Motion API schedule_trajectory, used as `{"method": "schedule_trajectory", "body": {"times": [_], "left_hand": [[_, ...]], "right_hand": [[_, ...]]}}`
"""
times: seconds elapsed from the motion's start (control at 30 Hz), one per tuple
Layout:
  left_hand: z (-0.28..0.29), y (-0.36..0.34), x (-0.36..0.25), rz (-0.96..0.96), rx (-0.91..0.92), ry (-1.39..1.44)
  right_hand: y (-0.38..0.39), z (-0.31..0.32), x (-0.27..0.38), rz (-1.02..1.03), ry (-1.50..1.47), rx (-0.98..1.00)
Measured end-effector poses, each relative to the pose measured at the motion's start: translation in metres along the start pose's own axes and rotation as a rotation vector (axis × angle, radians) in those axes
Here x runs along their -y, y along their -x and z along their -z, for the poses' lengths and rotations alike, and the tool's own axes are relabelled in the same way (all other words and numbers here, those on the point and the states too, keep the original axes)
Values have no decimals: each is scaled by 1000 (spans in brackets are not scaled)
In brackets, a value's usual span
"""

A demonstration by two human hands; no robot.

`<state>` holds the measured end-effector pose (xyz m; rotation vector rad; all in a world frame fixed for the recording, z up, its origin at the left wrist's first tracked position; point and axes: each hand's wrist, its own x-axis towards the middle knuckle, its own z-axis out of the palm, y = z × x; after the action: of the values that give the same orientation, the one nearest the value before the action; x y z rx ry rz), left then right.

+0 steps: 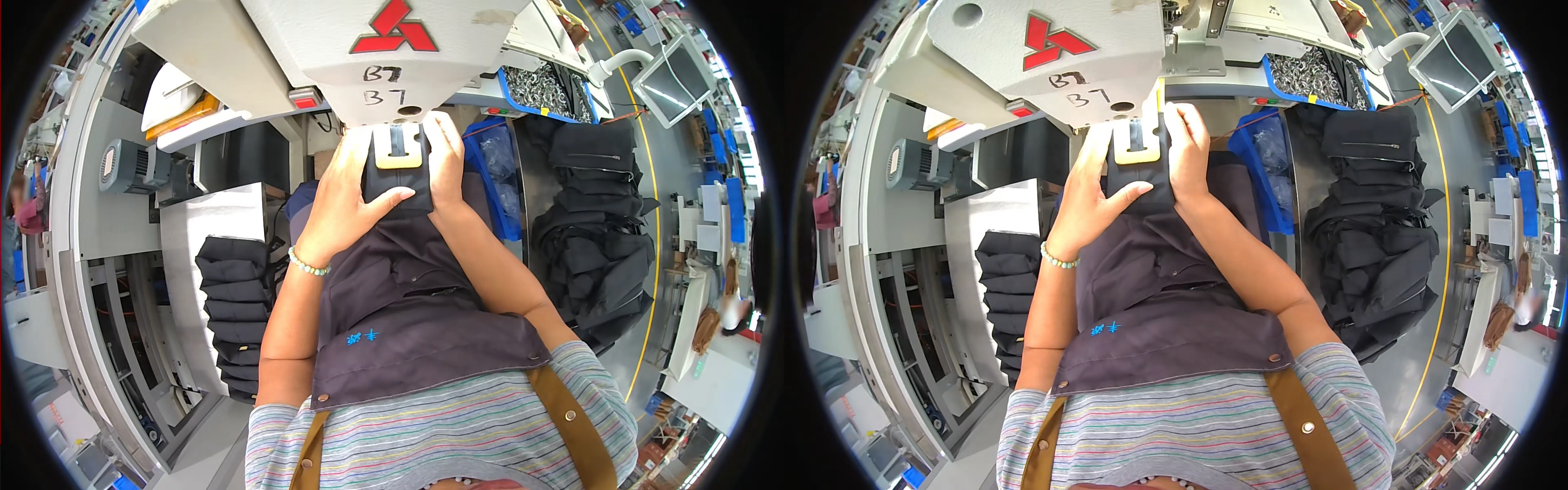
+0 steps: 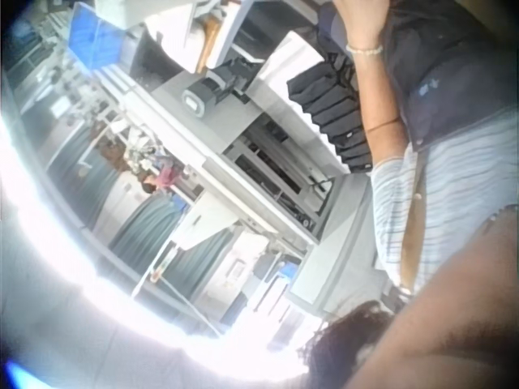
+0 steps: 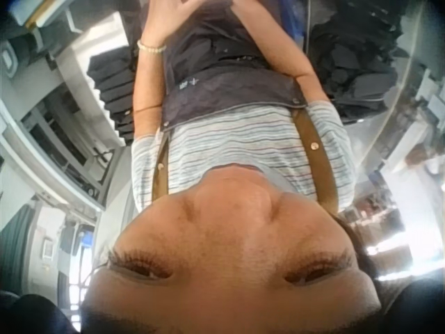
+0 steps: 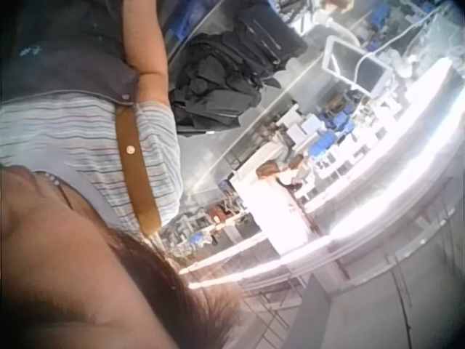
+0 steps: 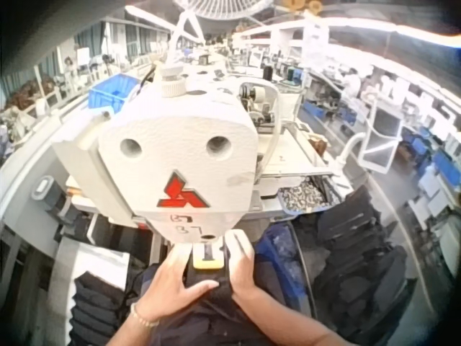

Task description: Finishing and inspecting small black leather pouches using an industrial sewing or finishing machine.

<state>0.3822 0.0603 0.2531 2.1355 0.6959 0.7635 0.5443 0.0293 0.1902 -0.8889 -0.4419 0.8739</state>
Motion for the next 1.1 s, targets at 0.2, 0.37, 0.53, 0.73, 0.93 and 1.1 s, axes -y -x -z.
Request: {"method": "schedule_trajectory", "body": {"times": [0.2, 0.37, 0.53, 0.73, 0.93, 1.1], "left_hand": [[-1, -1, 2, -40, -13, 39], [-1, -1, 1, -47, -8, 36], [-4, 3, 9, -58, -18, 35], [-12, 16, 48, -8, -99, 470], [-46, 16, 90, 283, -190, 819], [-78, 35, 109, 612, -152, 1006]], "right_hand": [[-6, 5, -12, 29, -17, 8], [-7, 5, -13, 12, -30, -51], [-5, 0, -8, 29, -21, -31], [-5, 20, 0, 2, -57, 84], [-22, 74, -41, -219, 309, -62], [1, 107, -82, -388, 136, 86]]}}
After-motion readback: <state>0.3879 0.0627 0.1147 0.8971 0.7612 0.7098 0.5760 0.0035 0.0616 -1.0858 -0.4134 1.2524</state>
